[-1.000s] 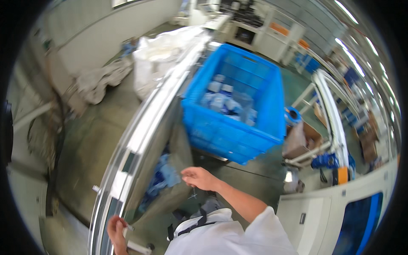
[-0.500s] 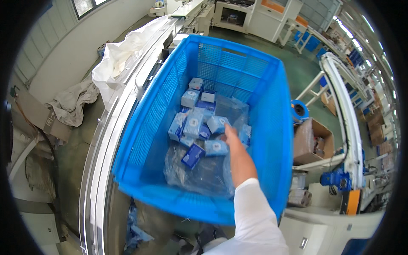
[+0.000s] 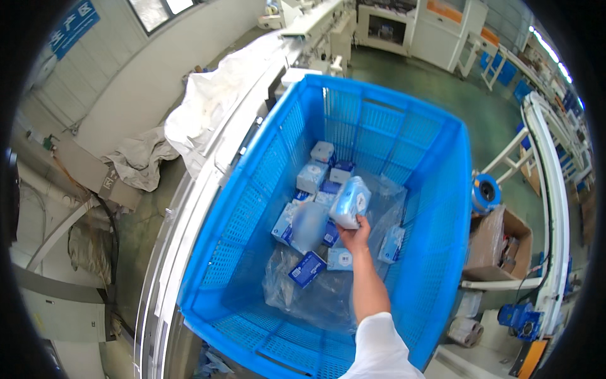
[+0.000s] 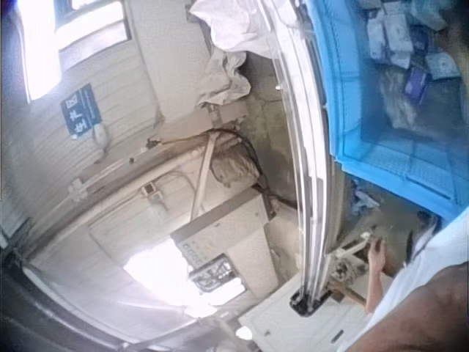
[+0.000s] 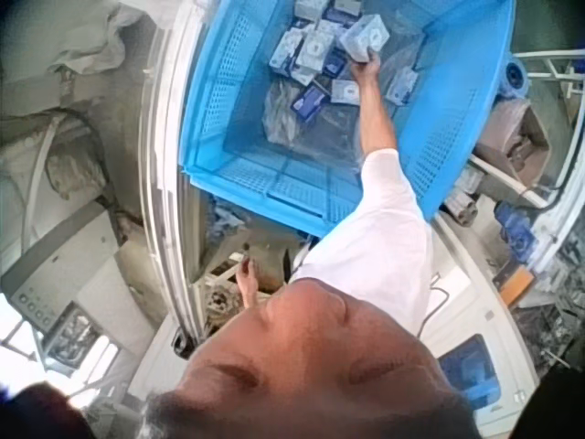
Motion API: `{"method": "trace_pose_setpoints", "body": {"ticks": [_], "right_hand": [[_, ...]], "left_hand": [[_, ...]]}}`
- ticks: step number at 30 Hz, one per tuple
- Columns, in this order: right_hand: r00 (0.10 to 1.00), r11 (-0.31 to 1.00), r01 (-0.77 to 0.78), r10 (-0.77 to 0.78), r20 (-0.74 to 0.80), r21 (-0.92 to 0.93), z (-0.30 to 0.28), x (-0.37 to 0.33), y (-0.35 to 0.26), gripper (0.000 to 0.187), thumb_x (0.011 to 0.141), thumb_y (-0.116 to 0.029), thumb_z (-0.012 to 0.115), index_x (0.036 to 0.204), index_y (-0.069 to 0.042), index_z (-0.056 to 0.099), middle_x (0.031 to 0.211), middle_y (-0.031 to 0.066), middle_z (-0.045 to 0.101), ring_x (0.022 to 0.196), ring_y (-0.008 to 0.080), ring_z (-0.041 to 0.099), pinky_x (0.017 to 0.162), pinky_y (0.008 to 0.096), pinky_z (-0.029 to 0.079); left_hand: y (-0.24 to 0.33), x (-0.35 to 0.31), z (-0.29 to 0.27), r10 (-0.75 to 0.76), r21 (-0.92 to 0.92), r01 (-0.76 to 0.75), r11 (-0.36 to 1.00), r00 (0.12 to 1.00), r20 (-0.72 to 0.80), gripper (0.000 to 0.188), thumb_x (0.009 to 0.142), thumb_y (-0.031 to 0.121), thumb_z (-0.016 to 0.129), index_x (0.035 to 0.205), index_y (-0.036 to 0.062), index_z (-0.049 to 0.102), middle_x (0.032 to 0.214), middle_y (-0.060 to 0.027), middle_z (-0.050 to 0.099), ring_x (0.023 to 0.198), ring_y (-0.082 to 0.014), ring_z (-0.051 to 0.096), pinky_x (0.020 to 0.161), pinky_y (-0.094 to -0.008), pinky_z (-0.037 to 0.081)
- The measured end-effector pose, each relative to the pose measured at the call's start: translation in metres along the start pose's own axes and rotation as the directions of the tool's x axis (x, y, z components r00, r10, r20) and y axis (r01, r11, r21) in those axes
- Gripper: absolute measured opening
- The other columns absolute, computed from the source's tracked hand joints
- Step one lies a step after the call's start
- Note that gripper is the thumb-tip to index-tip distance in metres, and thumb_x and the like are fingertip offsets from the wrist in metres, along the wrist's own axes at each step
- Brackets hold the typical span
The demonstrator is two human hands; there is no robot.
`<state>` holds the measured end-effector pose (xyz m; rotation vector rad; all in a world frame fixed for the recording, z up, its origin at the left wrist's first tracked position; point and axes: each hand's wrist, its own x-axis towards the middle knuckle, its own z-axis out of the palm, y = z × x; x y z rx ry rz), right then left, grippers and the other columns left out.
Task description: The person picks up individual packages of tissues from a plastic bin by hand and places them onto a moving conveyor belt.
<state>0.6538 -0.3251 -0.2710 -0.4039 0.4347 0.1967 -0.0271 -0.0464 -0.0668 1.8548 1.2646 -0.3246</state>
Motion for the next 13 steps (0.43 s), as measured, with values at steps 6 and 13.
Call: {"method": "trace_pose_setpoints", "body": {"ticks": [6,13], "right_hand": [[0.600,0.809,-0.546,0.560,0.571,-0.219,0.169,-0.107,0.000,0.083,0.075,-0.050,0.061,0.138,-0.001,0.037,0.127,0.0175,0.053,0.105,0.0370,0.057,0.084,0.0434,0.049],[-0.256,0.094,-0.758,0.867,0.427,-0.646,0.252,-0.350,0.136,0.086,0.076,-0.054,0.063,0.139,-0.004,0.034,0.125,0.0222,0.050,0.104,0.0410,0.055,0.078,0.0534,0.046]], "left_hand": [[0.119,-0.020,-0.021,0.175,-0.232,-0.175,0.957,0.984,-0.023,0.036,0.093,0.014,0.057,0.126,0.0014,0.053,0.118,-0.0125,0.061,0.107,-0.0212,0.057,0.092,-0.0341,0.046],[0.169,-0.053,-0.064,0.654,-0.773,-0.556,0.305,0.712,-0.254,0.069,0.089,0.036,0.064,0.142,0.0052,0.031,0.135,-0.0116,0.048,0.118,-0.0228,0.050,0.100,-0.0398,0.039]]}}
